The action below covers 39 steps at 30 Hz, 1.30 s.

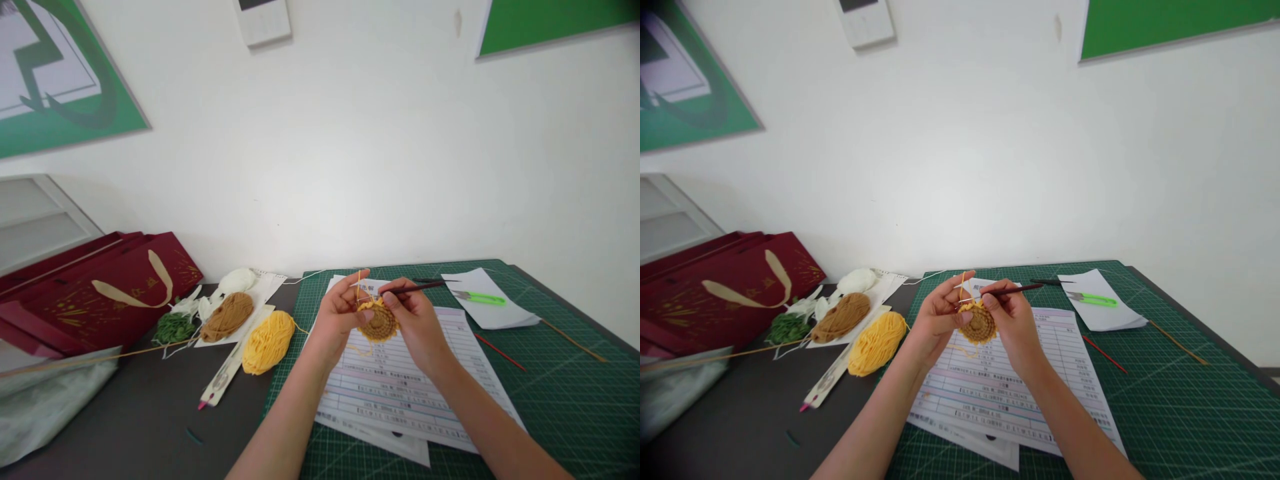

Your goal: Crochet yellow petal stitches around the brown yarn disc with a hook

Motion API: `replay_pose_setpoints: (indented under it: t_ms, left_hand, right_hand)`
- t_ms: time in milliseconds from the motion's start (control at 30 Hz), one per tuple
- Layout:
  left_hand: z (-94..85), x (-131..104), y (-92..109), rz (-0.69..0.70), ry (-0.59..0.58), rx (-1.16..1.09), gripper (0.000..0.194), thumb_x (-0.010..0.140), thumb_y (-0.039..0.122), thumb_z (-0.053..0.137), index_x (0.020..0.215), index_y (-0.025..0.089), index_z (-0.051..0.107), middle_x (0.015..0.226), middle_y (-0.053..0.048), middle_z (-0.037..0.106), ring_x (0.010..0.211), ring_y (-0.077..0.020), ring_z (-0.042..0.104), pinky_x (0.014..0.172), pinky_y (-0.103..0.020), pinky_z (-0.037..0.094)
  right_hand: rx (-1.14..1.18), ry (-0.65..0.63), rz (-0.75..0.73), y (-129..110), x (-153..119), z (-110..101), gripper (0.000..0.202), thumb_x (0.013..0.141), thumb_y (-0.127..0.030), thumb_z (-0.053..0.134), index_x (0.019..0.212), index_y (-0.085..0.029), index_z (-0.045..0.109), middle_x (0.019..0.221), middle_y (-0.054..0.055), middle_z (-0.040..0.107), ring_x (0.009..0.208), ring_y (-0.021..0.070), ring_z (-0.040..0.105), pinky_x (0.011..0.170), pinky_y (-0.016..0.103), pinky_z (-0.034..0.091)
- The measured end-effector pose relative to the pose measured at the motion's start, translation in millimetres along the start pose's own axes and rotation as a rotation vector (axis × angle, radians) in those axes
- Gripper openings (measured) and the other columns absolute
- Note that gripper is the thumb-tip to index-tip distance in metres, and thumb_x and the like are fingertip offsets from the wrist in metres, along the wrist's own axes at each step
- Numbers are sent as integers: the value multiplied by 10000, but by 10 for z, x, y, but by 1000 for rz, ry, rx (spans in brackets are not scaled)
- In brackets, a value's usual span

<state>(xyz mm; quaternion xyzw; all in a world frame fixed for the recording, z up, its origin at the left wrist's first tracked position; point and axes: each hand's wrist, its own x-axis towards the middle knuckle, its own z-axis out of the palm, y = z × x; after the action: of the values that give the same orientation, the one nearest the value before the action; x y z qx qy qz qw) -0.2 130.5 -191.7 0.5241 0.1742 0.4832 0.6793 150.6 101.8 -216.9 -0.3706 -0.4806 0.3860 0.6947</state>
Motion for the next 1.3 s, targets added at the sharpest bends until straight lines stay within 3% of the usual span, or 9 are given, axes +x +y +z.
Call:
replay_pose_setpoints:
  t_ms: [133,400,867,1300]
  left_hand:
    - [20,-13,17,-5,-2,-7,374,915,205,714,1279,173,632,865,8,653,738,-158,633,697,-321,539]
    - [66,-33,91,-38,-7,-8,651,730,53,822,1335,181,619,860,21,680,760,-160,629,727,-306,483]
    - [17,-19,-13,-13,-13,1,591,766,79,806,1317,192,626,838,29,657,696,-143,601,668,-293,493]
    - [140,-45,146,-89,27,-30,659,646,65,842,1278,176,692,791,9,644,705,-124,556,690,-265,405]
  right_hand:
    - [10,11,-7,-23,2,9,180,934,-338,698,943,-164,653,858,-7,654,742,134,620,689,298,534]
    - [19,30,11,-82,1,14,216,860,-413,772,894,-219,683,815,-9,647,743,142,604,694,287,491]
    - [-24,-90,52,-184,31,-12,300,780,-513,820,823,-243,697,793,3,663,740,168,616,699,302,498]
    - [74,-75,171,-137,-4,2,348,784,-560,794,857,-243,671,809,4,667,763,179,629,702,314,509]
